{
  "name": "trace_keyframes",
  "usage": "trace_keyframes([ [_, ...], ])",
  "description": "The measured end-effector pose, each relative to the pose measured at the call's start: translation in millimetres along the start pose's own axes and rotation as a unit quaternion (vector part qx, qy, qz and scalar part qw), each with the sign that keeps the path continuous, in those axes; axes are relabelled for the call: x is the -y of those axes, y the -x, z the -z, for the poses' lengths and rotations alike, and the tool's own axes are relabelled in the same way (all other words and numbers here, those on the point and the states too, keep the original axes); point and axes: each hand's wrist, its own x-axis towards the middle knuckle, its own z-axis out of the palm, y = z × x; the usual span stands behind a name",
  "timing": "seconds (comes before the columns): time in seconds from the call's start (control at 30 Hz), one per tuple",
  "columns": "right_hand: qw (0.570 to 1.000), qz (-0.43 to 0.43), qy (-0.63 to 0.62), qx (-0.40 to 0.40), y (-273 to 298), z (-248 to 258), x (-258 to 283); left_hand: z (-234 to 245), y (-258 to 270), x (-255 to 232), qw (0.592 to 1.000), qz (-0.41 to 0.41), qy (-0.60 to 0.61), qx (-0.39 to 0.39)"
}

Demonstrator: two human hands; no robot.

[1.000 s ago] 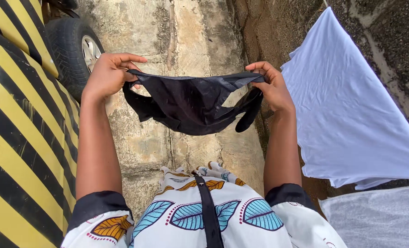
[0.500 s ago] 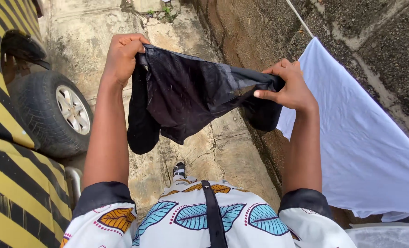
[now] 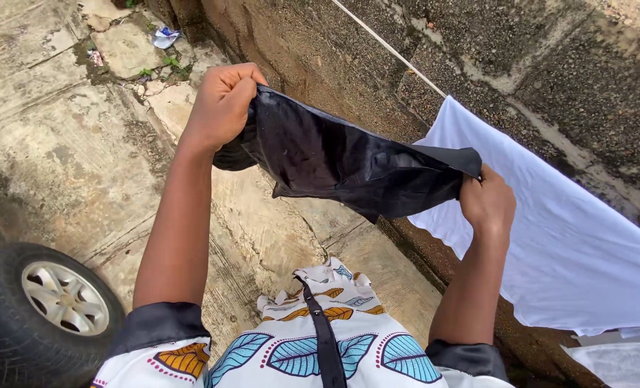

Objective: The recorder takes washed clothes from a green bucket and hangs them on a clothesline outdoors.

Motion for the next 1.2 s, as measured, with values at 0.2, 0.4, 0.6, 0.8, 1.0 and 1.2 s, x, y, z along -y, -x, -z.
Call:
trace_keyframes([
  [0.2, 0.798, 0.013, -0.535, 0.278, -14.3, 17.7, -19.7, -40.7, -79.0, 37.6, 0.998, -0.035, 0.016, 0.048],
  [0.4, 0.71, 0.223, -0.668, -0.019, -51.9, 23.4, 9.2, -56.8, -166.0, 97.0, 0.989, 0.006, 0.127, 0.074],
  [0.6, 0.842, 0.3, -0.398, -0.208, -170.2, 21.3, 87.4, -42.0, -228.8, 184.4, 0.924, 0.138, 0.355, -0.039],
  [0.8, 0.904, 0.378, -0.179, -0.09, -249.5, -44.6, 136.4, -24.7, -241.8, 276.3, 0.826, 0.302, 0.471, -0.072],
  [1.0, 0.94, 0.263, -0.105, 0.187, -208.4, -81.3, 129.8, -3.8, -235.9, 333.7, 0.81, 0.357, 0.464, -0.033],
  [1.2, 0.957, 0.221, -0.091, -0.161, -140.8, -92.3, 95.8, -21.5, -237.9, 252.1, 0.931, 0.297, 0.033, 0.21],
])
